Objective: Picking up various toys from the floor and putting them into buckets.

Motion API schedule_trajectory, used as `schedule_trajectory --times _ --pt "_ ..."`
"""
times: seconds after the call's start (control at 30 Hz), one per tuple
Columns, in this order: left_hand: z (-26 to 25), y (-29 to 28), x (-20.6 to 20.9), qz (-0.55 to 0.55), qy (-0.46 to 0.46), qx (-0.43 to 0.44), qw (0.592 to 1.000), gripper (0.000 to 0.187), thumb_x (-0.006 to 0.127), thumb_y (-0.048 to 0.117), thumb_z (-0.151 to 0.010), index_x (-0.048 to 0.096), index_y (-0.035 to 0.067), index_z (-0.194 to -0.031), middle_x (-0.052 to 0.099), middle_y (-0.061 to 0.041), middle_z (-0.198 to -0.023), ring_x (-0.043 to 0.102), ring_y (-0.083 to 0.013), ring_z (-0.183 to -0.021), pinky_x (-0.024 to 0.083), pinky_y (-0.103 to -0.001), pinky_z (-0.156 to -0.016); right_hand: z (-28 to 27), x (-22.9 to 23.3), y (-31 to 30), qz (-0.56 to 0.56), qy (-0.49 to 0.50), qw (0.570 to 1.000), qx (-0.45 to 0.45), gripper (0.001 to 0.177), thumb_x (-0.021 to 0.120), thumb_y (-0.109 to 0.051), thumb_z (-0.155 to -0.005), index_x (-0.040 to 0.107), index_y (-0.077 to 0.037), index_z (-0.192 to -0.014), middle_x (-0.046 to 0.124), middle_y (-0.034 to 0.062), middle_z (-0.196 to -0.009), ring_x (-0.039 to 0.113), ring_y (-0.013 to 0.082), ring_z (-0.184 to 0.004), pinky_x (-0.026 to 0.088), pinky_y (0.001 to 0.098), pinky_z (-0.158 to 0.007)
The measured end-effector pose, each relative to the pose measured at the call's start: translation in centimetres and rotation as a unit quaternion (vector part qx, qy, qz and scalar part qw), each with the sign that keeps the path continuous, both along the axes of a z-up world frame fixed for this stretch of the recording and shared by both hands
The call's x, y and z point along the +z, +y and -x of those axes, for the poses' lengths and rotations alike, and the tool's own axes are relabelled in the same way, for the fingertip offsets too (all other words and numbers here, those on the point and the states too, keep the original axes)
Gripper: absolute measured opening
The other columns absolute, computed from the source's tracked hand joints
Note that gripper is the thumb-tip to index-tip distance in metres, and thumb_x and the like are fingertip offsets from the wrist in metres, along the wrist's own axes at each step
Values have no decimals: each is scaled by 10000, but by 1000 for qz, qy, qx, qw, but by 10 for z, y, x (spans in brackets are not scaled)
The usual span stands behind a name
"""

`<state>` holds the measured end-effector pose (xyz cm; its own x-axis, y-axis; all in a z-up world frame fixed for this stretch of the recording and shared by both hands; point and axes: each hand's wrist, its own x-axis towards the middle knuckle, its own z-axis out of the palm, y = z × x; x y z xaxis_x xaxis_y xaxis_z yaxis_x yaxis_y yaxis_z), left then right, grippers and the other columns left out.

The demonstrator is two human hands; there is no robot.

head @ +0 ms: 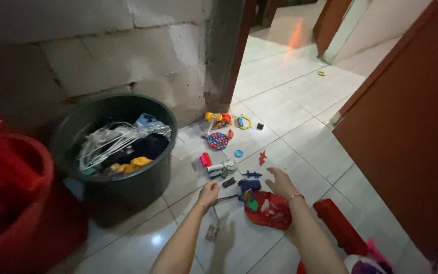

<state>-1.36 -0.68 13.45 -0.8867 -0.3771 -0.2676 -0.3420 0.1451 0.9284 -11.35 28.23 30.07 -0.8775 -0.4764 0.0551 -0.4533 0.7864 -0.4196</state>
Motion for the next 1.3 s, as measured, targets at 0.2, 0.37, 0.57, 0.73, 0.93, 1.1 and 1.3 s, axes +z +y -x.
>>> schedule_trajectory --times 0.2,0.37,0.57,0.73,0.93,1.1,1.3 --pt "96 44 -81 -79 -62 70 992 420 619 428 -938 745 87 -1148 771 -88 -1034 711 -195 -958 553 -353 -859 96 -99 21 -24 -37 999 9 565 775 -223 -832 608 -61 -1347 644 216 -1304 598 374 -1225 472 432 -1051" --pt "160 67 -153 -129 -58 79 987 394 624 419 -927 750 99 -1119 771 -48 -1018 707 -178 -959 548 -347 -851 146 -177 10 23 -115 993 -23 557 727 -206 -856 583 -71 -1377 655 222 -1314 622 370 -1234 491 431 -1053" --pt "194 100 -248 -178 -82 55 979 424 615 430 -947 759 69 -1117 729 -50 -980 652 -183 -895 521 -364 -785 172 -277 4 61 -146 986 -55 513 663 -172 -891 576 -84 -1389 648 224 -1334 595 393 -1265 470 434 -1071" --pt "199 120 -289 -146 -61 47 986 454 590 442 -963 690 103 -1247 716 -24 -1085 659 -163 -977 523 -333 -817 173 -338 6 63 -162 983 -52 505 595 -166 -924 557 -112 -1425 623 221 -1371 600 395 -1254 468 428 -1063" --pt "194 143 -257 -375 -136 69 914 515 498 460 -968 635 114 -1324 678 -100 -1186 635 -248 -989 505 -455 -809 164 -361 4 64 -217 969 -103 472 518 -149 -975 569 -148 -1444 687 249 -1260 653 379 -1213 505 417 -1041" --pt "182 155 -273 -332 -86 112 933 440 544 389 -970 707 21 -1149 724 -149 -1060 686 -283 -946 550 -453 -834 152 -326 -21 20 -179 980 -82 389 516 -136 -969 653 -139 -1332 717 213 -1206 671 381 -1152 508 435 -1017" --pt "156 126 -196 -400 -41 166 900 408 542 380 -974 691 44 -1153 677 -138 -967 647 -269 -848 524 -436 -729 138 -258 -54 95 -113 989 5 386 565 -87 -903 675 -111 -1272 715 209 -1206 677 388 -1117 528 441 -978"
